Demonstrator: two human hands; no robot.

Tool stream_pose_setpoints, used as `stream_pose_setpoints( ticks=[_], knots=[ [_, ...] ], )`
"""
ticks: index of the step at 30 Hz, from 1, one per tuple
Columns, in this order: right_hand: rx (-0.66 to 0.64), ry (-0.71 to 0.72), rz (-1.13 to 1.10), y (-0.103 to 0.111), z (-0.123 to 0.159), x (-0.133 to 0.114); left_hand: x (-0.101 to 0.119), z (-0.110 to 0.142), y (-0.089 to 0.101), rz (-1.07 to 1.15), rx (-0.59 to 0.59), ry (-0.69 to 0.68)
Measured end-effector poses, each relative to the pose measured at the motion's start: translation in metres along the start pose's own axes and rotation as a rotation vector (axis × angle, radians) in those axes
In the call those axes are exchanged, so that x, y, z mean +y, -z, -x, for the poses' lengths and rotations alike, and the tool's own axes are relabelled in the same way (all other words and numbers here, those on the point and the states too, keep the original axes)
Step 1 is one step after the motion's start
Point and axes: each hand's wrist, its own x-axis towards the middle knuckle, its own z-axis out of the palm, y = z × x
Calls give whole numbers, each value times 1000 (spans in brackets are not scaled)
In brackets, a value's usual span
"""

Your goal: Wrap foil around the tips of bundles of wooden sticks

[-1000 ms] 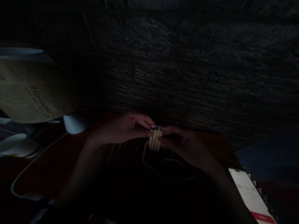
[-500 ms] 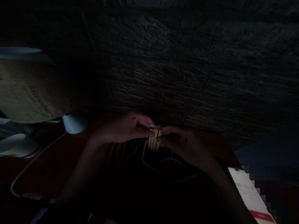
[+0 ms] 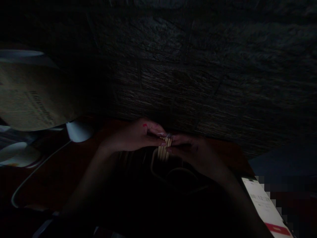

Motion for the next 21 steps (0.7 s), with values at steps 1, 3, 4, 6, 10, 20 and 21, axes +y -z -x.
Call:
stream_pose_setpoints(
  ticks=[1, 3, 4, 6, 10, 20, 21],
  knots=[
    [3, 3, 4, 0, 0, 0, 0, 0, 0, -6, -4, -8],
    [11, 15, 20, 0, 0, -1, -1, -1, -1, -19, -1, -16],
    [14, 23, 28, 0, 0, -1, -1, -1, -1, -25, 2, -17],
    [16, 30, 39, -1, -1, -2, -3, -2, -1, -31, 11, -19],
    [28, 36, 47, -1, -2, -4, -5, -3, 0, -26, 15, -30],
    [31, -3, 28, 1, 0, -4, -3, -3, -1, -55, 5, -34],
    [26, -7, 19, 0, 0, -4, -3, -3, -2, -57, 6, -35]
  ],
)
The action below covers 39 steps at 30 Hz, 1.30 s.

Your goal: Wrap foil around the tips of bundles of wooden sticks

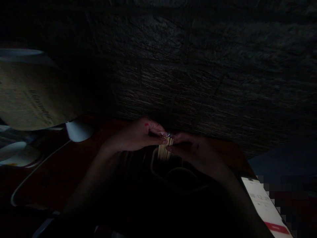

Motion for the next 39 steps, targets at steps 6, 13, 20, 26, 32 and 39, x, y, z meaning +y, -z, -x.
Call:
stream_pose_setpoints(
  ticks=[6, 13, 20, 26, 32, 39],
  knots=[
    [-2, -14, -14, -3, 0, -1, 6, 2, -4, -18, 18, 11],
    [22, -20, 8, 0, 0, -4, 12, 1, -9, -1, 61, 11],
    [-15, -54, -1, 2, -2, 2, 1, -2, -4, 29, 7, 15],
    [-62, -73, 7, 3, 0, 3, -3, -1, -1, -59, -54, -17],
    [-68, -73, -11, 2, 0, 4, -4, -1, 1, -101, -63, -15],
    [-54, -57, -10, 1, 0, 3, -2, 0, 2, -123, -79, -30]
  ],
)
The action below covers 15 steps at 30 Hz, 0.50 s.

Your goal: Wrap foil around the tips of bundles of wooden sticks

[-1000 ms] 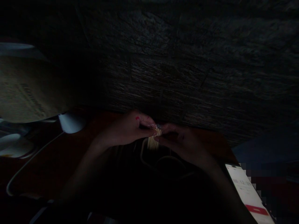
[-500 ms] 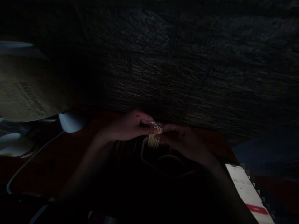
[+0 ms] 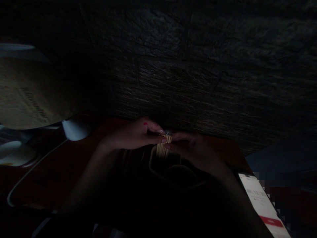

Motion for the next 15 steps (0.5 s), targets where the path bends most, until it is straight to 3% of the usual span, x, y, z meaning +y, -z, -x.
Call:
stream_pose_setpoints(
  ticks=[15],
  knots=[
    [-35, -29, -72, 5, 3, -2, 0, -1, -2, 55, -18, 15]
  ],
)
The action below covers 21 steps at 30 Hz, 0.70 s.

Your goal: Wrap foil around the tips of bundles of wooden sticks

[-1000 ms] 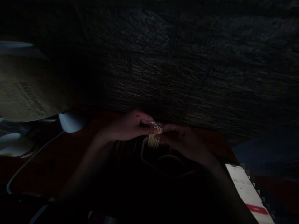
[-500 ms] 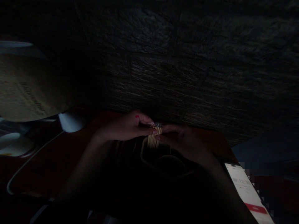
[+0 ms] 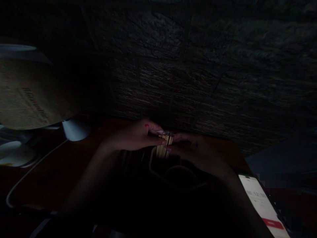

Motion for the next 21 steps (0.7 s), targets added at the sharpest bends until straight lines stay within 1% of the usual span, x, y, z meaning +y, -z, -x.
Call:
stream_pose_setpoints(
  ticks=[3, 7, 13, 18, 21],
  knots=[
    [8, -12, 1, 3, 1, -4, 0, 0, -1, -2, -1, -13],
    [33, 22, 20, 5, 1, -6, -2, 0, -1, -36, 15, -6],
    [59, 2, 21, 7, 4, -8, -2, -2, -2, -31, 37, -9],
    [52, 19, 30, 3, 5, -7, 1, -1, -3, -22, 41, -28],
    [75, 22, 50, -1, 3, -4, 2, -1, -3, -11, 38, -38]
  ],
)
